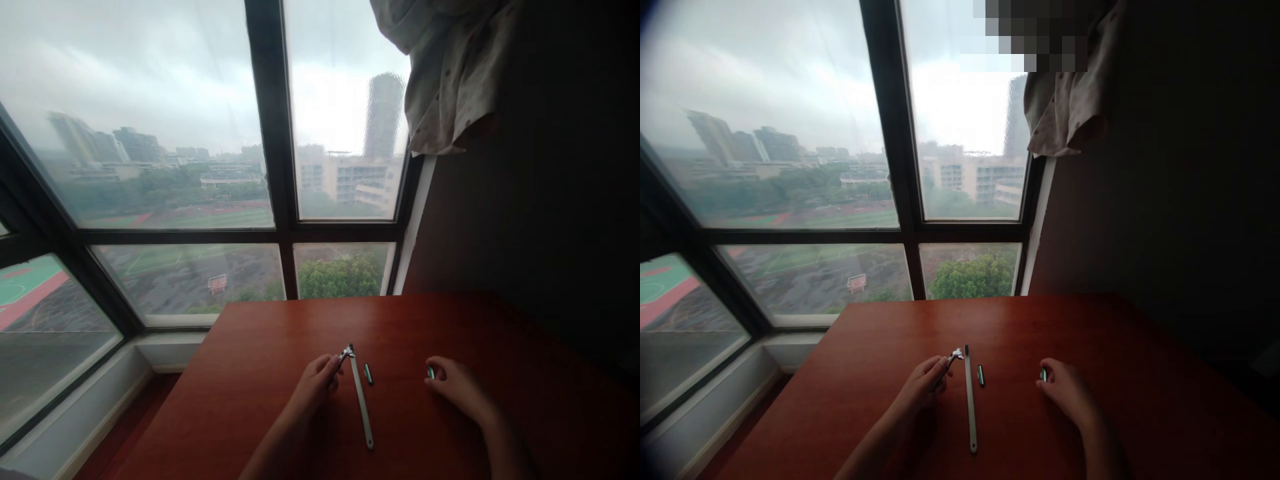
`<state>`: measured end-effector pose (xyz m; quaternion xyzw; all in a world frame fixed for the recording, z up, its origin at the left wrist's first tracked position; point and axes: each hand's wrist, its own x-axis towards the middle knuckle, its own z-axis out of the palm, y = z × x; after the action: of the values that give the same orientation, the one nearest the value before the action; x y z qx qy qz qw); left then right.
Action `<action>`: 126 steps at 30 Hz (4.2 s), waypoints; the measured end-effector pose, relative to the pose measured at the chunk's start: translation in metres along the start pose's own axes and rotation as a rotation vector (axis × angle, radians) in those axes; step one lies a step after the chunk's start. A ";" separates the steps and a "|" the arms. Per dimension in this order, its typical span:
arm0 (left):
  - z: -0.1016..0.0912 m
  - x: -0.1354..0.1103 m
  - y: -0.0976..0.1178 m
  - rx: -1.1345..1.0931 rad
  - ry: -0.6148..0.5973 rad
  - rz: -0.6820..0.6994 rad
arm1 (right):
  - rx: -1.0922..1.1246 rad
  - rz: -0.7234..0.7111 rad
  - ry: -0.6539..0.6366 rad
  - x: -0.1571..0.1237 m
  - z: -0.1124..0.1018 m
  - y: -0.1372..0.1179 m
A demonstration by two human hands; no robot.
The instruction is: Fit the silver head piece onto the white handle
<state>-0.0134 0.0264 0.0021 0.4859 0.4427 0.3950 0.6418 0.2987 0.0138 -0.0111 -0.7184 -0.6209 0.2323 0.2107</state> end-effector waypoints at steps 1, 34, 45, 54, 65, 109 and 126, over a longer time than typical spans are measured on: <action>0.000 0.000 0.000 0.008 0.004 -0.002 | -0.008 0.034 -0.003 0.000 -0.002 0.010; -0.009 0.007 -0.005 -0.147 0.119 0.093 | -0.171 -0.392 -0.045 -0.027 0.059 -0.120; -0.007 0.004 -0.003 -0.110 0.186 0.133 | -0.131 -0.350 -0.122 -0.035 0.075 -0.125; -0.008 0.007 -0.005 -0.296 0.106 0.106 | 0.291 -0.438 0.017 -0.024 0.071 -0.122; -0.003 0.000 0.004 -0.395 0.084 0.037 | 0.647 -0.339 0.137 -0.020 0.060 -0.117; 0.001 0.000 0.000 -0.394 0.133 0.143 | 0.750 -0.336 0.143 -0.018 0.074 -0.116; 0.002 -0.001 0.002 -0.396 0.144 0.138 | 0.800 -0.292 0.109 -0.019 0.076 -0.119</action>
<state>-0.0121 0.0255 0.0048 0.3502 0.3669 0.5506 0.6630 0.1571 0.0131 -0.0007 -0.4959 -0.5649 0.3844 0.5360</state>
